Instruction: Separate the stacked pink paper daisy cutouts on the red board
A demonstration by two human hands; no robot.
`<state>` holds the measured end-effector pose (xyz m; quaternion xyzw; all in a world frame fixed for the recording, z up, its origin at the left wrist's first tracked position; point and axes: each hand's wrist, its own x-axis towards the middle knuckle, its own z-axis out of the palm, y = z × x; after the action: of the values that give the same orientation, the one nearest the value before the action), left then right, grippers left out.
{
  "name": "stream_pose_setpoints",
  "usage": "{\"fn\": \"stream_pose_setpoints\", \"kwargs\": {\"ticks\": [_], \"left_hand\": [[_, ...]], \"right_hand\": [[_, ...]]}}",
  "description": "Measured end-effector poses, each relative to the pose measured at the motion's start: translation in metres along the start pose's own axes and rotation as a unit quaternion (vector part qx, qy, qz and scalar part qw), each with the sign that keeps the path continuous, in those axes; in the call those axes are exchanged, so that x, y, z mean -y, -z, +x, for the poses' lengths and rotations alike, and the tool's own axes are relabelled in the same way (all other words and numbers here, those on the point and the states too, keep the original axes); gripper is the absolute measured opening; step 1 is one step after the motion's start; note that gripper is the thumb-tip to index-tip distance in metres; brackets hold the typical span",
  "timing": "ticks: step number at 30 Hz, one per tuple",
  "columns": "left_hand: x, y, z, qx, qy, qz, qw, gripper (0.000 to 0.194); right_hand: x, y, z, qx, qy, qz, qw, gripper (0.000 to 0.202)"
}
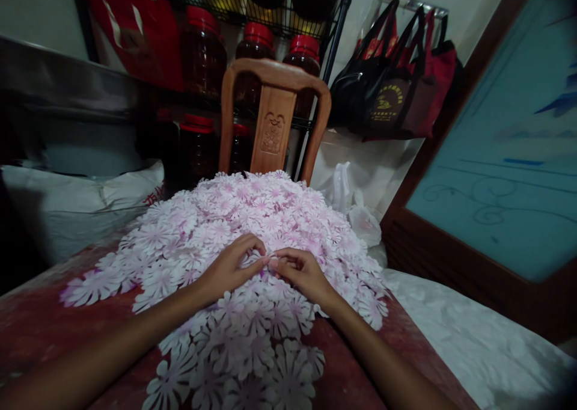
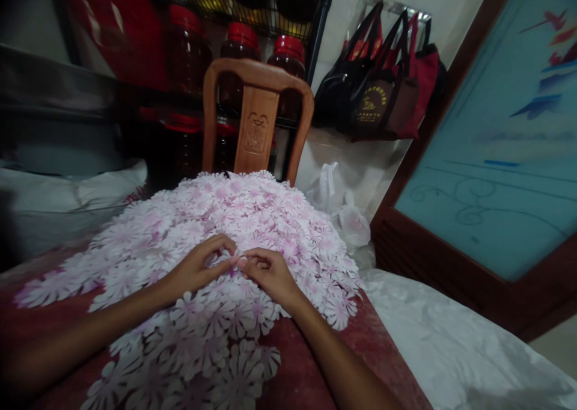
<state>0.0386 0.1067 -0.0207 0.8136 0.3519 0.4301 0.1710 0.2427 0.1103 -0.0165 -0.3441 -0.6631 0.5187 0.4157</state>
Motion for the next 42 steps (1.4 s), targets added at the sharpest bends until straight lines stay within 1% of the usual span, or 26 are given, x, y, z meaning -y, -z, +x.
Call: {"fn": "stream_pose_setpoints", "kwargs": {"ticks": [4, 8, 14, 16, 19, 22, 26, 29, 33, 37, 42], "left_hand": [[-0.001, 0.001, 0.0, 0.007, -0.005, -0.002, 1.0, 0.015], [0.0, -0.001, 0.0, 0.001, -0.002, 0.0, 1.0, 0.016], [-0.002, -0.001, -0.001, -0.038, 0.012, 0.003, 0.999, 0.023], [-0.005, 0.0, -0.001, -0.043, -0.007, 0.011, 0.999, 0.02], [-0.008, 0.003, -0.001, -0.037, -0.058, 0.05, 0.996, 0.011], [-0.009, 0.004, -0.001, -0.04, -0.098, 0.099, 0.989, 0.012], [-0.006, 0.005, -0.002, -0.049, -0.123, 0.142, 0.981, 0.013], [-0.007, 0.006, -0.002, -0.054, -0.129, 0.157, 0.978, 0.012], [-0.011, 0.006, -0.002, -0.065, -0.112, 0.132, 0.983, 0.012], [-0.014, 0.004, -0.001, -0.053, -0.095, 0.094, 0.99, 0.012], [-0.015, 0.002, -0.001, -0.034, -0.085, 0.044, 0.995, 0.016]], "right_hand": [[-0.002, 0.0, 0.001, -0.001, 0.001, 0.0, 1.0, 0.037], [-0.004, 0.001, 0.002, -0.004, -0.001, 0.004, 1.0, 0.035], [-0.001, 0.001, 0.0, -0.005, -0.006, -0.008, 1.0, 0.034], [-0.002, 0.001, 0.0, -0.003, -0.01, -0.011, 1.0, 0.035], [-0.006, 0.001, 0.001, 0.0, -0.007, -0.004, 1.0, 0.036], [-0.01, 0.001, 0.001, 0.002, 0.0, 0.004, 1.0, 0.036], [-0.011, 0.0, 0.002, 0.01, 0.002, 0.003, 1.0, 0.038], [-0.007, -0.001, 0.0, 0.014, -0.004, 0.001, 1.0, 0.04], [0.002, -0.003, -0.005, 0.037, 0.015, -0.022, 0.999, 0.036], [0.008, -0.005, -0.009, 0.042, 0.04, -0.045, 0.997, 0.03], [0.008, -0.004, -0.009, 0.048, 0.089, -0.052, 0.993, 0.024]]}}
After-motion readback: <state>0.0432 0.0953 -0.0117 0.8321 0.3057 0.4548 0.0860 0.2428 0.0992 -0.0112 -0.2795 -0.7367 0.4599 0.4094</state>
